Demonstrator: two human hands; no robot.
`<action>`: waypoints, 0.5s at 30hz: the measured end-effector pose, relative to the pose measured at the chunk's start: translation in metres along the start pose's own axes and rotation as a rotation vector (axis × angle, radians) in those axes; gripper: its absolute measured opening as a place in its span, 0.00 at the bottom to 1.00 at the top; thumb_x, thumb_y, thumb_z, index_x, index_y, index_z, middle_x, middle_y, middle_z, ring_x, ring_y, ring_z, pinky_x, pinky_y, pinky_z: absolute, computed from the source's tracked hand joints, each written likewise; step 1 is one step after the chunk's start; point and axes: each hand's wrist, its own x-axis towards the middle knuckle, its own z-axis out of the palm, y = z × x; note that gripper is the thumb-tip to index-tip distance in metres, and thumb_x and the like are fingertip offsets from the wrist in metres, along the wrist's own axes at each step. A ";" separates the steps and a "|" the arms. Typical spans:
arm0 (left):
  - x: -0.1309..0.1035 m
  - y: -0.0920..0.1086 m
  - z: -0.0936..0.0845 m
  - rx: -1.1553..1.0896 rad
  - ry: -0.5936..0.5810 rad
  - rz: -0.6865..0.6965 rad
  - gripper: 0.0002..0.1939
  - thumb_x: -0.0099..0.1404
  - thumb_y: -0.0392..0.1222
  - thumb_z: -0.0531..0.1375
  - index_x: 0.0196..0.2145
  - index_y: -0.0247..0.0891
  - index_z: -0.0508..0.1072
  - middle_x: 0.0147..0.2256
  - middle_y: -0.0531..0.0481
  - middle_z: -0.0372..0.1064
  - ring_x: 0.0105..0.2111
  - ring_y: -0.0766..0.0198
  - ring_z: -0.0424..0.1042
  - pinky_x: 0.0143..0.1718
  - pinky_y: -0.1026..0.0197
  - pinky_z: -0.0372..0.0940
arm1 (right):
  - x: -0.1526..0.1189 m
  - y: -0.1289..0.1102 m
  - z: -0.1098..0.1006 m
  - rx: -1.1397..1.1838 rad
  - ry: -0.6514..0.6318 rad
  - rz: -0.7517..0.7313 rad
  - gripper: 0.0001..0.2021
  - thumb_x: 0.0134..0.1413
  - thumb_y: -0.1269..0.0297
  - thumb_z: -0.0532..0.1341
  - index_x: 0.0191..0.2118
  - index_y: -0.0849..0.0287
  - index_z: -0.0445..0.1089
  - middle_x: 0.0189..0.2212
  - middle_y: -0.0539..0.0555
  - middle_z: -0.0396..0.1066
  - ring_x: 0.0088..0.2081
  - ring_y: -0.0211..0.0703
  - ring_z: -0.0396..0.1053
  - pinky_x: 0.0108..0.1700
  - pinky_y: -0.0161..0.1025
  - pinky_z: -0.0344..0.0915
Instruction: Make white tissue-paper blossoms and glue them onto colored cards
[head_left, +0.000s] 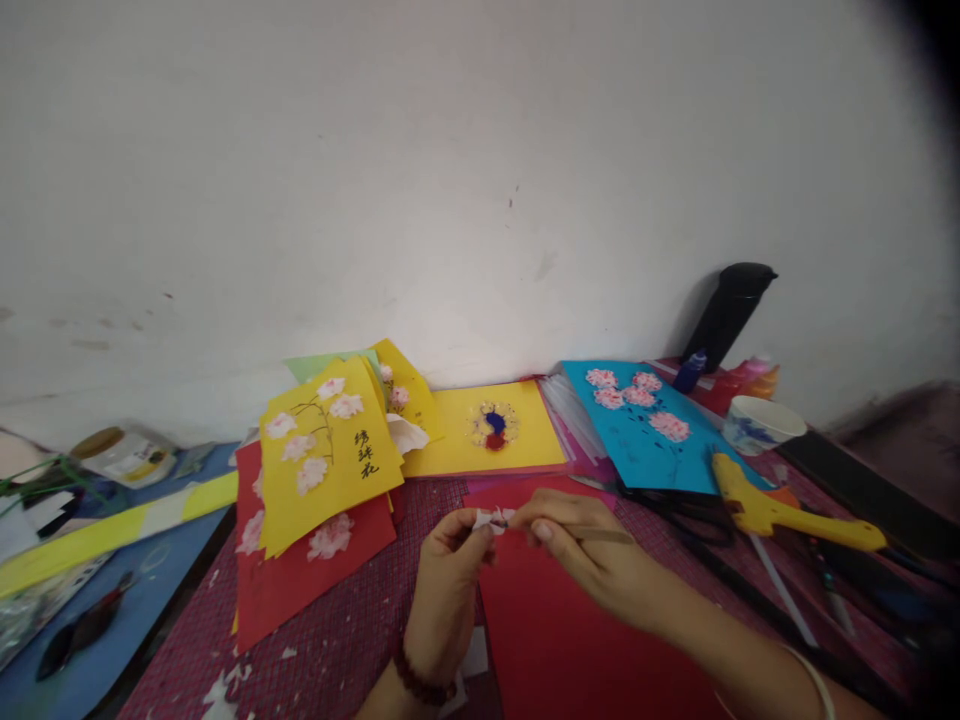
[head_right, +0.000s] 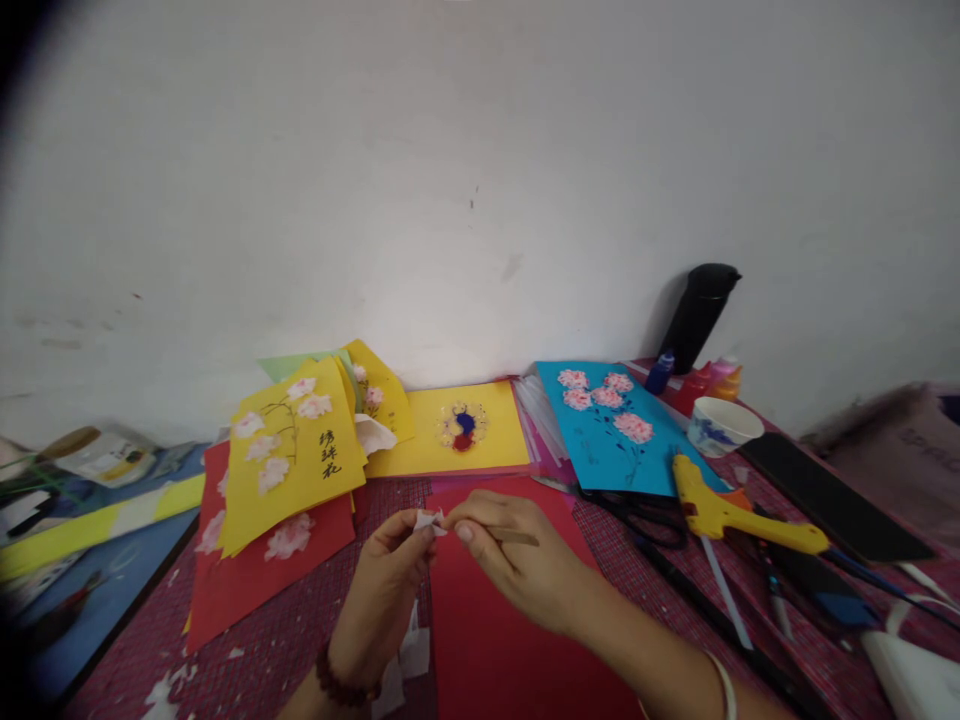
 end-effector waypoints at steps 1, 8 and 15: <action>0.000 0.000 0.000 0.000 0.001 -0.002 0.06 0.49 0.36 0.67 0.27 0.35 0.74 0.25 0.52 0.70 0.24 0.71 0.64 0.26 0.68 0.58 | 0.000 0.000 0.000 0.000 0.002 -0.002 0.14 0.65 0.63 0.46 0.41 0.56 0.69 0.31 0.50 0.67 0.33 0.37 0.65 0.37 0.34 0.60; -0.001 0.007 0.001 -0.230 -0.065 -0.094 0.11 0.55 0.46 0.64 0.29 0.33 0.75 0.27 0.48 0.72 0.25 0.68 0.68 0.28 0.67 0.62 | 0.000 -0.001 -0.001 0.060 0.009 0.002 0.15 0.65 0.63 0.47 0.41 0.56 0.70 0.31 0.50 0.67 0.34 0.36 0.65 0.38 0.34 0.60; -0.001 0.006 -0.003 -0.299 -0.144 -0.144 0.08 0.50 0.35 0.69 0.28 0.35 0.74 0.27 0.52 0.72 0.23 0.74 0.66 0.25 0.71 0.61 | -0.001 0.001 -0.001 0.142 0.037 0.022 0.16 0.65 0.62 0.46 0.36 0.57 0.69 0.29 0.50 0.66 0.31 0.36 0.63 0.35 0.34 0.60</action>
